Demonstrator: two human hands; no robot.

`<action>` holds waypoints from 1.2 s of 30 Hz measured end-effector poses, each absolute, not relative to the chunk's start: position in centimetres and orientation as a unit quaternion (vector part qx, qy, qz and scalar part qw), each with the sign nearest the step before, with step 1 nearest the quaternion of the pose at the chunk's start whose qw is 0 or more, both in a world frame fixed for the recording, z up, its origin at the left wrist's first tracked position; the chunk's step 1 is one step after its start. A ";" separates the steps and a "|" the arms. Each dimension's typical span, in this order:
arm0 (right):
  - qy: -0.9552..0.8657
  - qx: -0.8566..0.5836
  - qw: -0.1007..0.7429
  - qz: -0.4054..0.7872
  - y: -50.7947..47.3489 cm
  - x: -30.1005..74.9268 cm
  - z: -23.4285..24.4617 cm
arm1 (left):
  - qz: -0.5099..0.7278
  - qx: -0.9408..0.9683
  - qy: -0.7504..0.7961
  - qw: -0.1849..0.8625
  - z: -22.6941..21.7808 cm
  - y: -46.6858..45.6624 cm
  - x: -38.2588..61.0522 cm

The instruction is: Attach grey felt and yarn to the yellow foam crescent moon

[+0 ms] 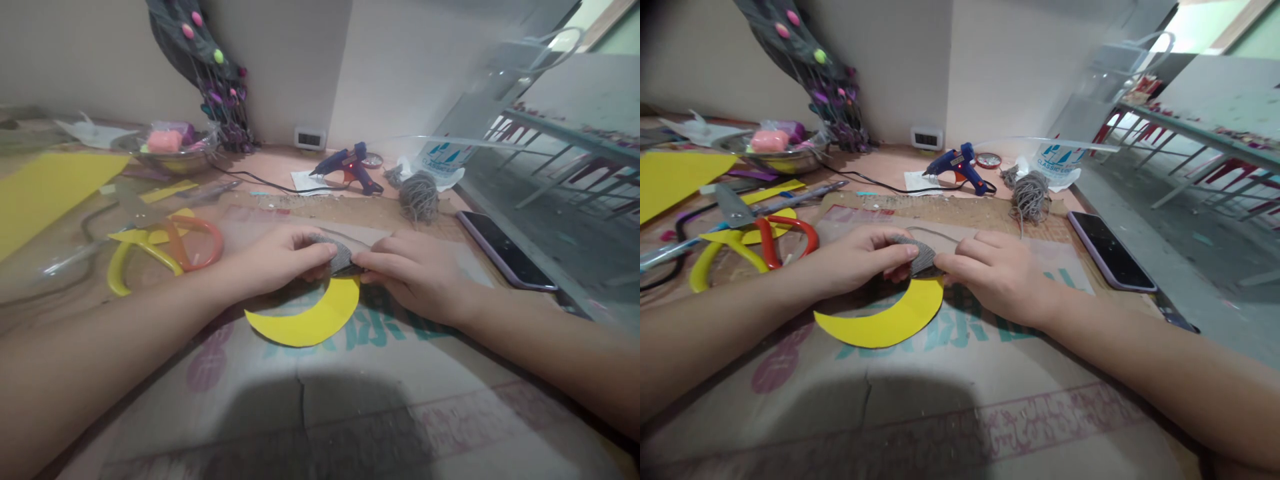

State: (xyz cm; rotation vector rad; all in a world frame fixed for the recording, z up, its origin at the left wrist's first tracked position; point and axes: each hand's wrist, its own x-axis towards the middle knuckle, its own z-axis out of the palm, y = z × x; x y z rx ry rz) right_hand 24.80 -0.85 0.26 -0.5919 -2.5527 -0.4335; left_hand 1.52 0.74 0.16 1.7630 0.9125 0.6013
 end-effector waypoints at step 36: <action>-0.786 -0.441 0.260 0.348 -1.1 23.5 0.9 | 0.279 0.682 0.414 0.535 -0.1 0.4 1.8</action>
